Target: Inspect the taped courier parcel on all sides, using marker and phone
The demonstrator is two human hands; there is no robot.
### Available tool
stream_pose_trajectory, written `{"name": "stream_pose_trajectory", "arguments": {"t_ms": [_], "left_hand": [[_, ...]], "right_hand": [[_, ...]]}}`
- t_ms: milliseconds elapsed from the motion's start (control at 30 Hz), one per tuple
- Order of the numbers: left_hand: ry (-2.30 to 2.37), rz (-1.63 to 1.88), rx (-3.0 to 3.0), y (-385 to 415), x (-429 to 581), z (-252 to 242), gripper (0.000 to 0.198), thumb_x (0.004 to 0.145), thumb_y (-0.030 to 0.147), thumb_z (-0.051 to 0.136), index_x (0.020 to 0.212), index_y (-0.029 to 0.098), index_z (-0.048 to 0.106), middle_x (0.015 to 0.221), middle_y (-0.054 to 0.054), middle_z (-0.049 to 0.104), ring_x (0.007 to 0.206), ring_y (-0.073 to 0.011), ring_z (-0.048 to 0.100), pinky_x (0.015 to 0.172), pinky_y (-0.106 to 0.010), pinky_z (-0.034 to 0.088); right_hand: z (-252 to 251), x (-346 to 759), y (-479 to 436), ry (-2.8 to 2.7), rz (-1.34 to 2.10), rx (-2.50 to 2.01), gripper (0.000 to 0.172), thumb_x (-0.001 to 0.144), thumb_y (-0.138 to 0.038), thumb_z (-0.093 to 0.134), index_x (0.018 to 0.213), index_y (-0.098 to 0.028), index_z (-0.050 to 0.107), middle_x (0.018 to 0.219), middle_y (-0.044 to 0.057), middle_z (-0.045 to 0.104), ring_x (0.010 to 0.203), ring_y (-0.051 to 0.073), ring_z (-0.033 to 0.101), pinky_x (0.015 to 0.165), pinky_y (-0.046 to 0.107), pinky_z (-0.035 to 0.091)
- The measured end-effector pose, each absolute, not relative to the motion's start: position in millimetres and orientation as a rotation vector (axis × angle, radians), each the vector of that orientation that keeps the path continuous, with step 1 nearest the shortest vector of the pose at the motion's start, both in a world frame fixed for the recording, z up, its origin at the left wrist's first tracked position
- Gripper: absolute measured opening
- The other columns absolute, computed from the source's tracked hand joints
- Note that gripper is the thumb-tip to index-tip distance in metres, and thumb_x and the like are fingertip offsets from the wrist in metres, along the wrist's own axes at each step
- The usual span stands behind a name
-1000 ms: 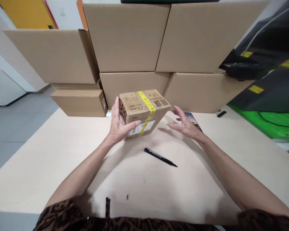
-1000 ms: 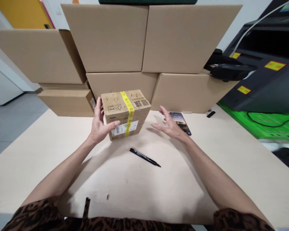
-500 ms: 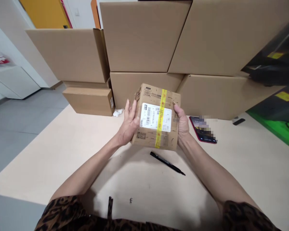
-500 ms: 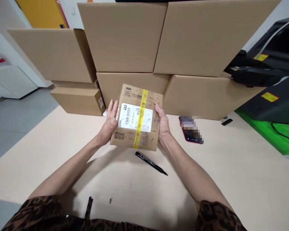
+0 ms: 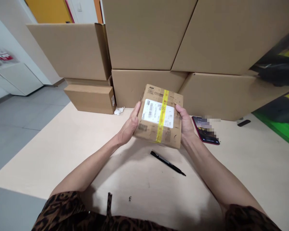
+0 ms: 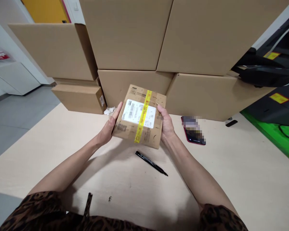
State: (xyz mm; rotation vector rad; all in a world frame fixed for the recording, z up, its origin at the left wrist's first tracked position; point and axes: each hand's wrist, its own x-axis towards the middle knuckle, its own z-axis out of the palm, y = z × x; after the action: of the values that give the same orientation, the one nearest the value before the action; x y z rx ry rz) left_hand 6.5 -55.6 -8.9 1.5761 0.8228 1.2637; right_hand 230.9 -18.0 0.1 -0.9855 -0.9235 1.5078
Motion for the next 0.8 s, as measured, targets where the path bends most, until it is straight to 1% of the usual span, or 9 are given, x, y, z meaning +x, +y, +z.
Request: {"name": "stream_pose_trajectory", "arguments": {"t_ms": [67,133,200,267,400,467,533,667,800], "left_hand": [[0.817,1.235,1.359,-53.3,7.9,-8.5,0.096,0.083,0.074,0.077,0.163,0.034,0.044,0.173,-0.011,0.045,0.164,-0.0388,0.037,0.137,-0.062,0.028],[0.781,1.194,1.166,-52.1,10.0,-6.5,0.097,0.079,0.059,0.088,0.161,0.033,0.044,0.158,-0.014,0.062,0.149,-0.0403,0.058,0.125,-0.063,0.048],[0.757,1.190,1.002,-51.2,11.5,-4.0,0.088,0.079,0.055,0.090,0.153,0.026,0.053,0.142,-0.017,0.074,0.131,-0.0400,0.073,0.106,-0.057,0.064],[0.762,1.243,0.902,-49.8,11.8,-1.4,0.074,0.078,0.056,0.090,0.137,0.020,0.063,0.129,-0.017,0.080,0.119,-0.0383,0.079,0.093,-0.050,0.070],[0.739,1.362,0.829,-45.4,8.8,3.5,0.050,0.076,0.057,0.091,0.105,0.021,0.071,0.113,-0.012,0.084,0.122,-0.0360,0.078,0.095,-0.047,0.071],[0.733,1.426,0.788,-42.6,6.3,5.6,0.046,0.076,0.056,0.090,0.100,0.022,0.071,0.109,-0.009,0.084,0.127,-0.0352,0.076,0.101,-0.049,0.069],[0.746,1.538,0.731,-40.1,4.1,7.4,0.043,0.078,0.055,0.088,0.101,0.023,0.071,0.109,-0.006,0.084,0.131,-0.0329,0.073,0.106,-0.048,0.067],[0.752,1.751,0.665,-40.0,6.1,8.9,0.042,0.086,0.059,0.079,0.109,0.024,0.072,0.116,-0.004,0.083,0.139,-0.0283,0.068,0.112,-0.042,0.062],[0.740,1.766,0.660,-48.8,19.6,6.4,0.049,0.091,0.065,0.071,0.118,0.025,0.072,0.130,-0.005,0.080,0.145,-0.0294,0.063,0.116,-0.044,0.060]], "right_hand": [[2.3,223.9,-26.5,-0.929,1.462,-0.941,0.061,0.076,-0.063,0.072,0.126,-0.029,0.068,0.119,0.007,0.082,0.121,0.039,0.074,0.099,0.060,0.064],[4.3,218.8,-34.8,-0.969,1.417,-0.901,0.068,0.073,-0.056,0.079,0.134,-0.031,0.062,0.130,0.005,0.079,0.126,0.038,0.072,0.104,0.059,0.062],[6.2,216.8,-41.3,-1.044,1.388,-0.869,0.078,0.071,-0.054,0.083,0.142,-0.034,0.056,0.138,0.004,0.075,0.130,0.037,0.070,0.109,0.059,0.059],[8.2,217.9,-45.0,-1.141,1.380,-0.836,0.085,0.070,-0.054,0.085,0.147,-0.037,0.051,0.145,0.004,0.071,0.137,0.038,0.066,0.114,0.060,0.056],[11.2,227.1,-47.6,-1.288,1.353,-0.793,0.099,0.068,-0.057,0.089,0.155,-0.040,0.045,0.166,0.002,0.053,0.157,0.039,0.046,0.130,0.059,0.041],[10.7,231.7,-48.7,-1.376,1.320,-0.810,0.099,0.072,-0.060,0.088,0.158,-0.041,0.044,0.172,0.000,0.045,0.162,0.038,0.038,0.135,0.059,0.030],[8.1,233.9,-50.0,-1.472,1.282,-0.839,0.091,0.078,-0.063,0.084,0.159,-0.041,0.046,0.172,-0.001,0.045,0.163,0.037,0.036,0.137,0.061,0.024],[-1.7,229.7,-50.7,-1.518,1.174,-0.858,0.084,0.083,-0.065,0.080,0.157,-0.041,0.049,0.163,0.003,0.053,0.157,0.037,0.043,0.134,0.064,0.029],[-9.6,220.4,-49.4,-1.353,1.046,-0.832,0.094,0.081,-0.072,0.077,0.161,-0.045,0.036,0.170,0.003,0.041,0.161,0.036,0.036,0.129,0.062,0.038]]}}
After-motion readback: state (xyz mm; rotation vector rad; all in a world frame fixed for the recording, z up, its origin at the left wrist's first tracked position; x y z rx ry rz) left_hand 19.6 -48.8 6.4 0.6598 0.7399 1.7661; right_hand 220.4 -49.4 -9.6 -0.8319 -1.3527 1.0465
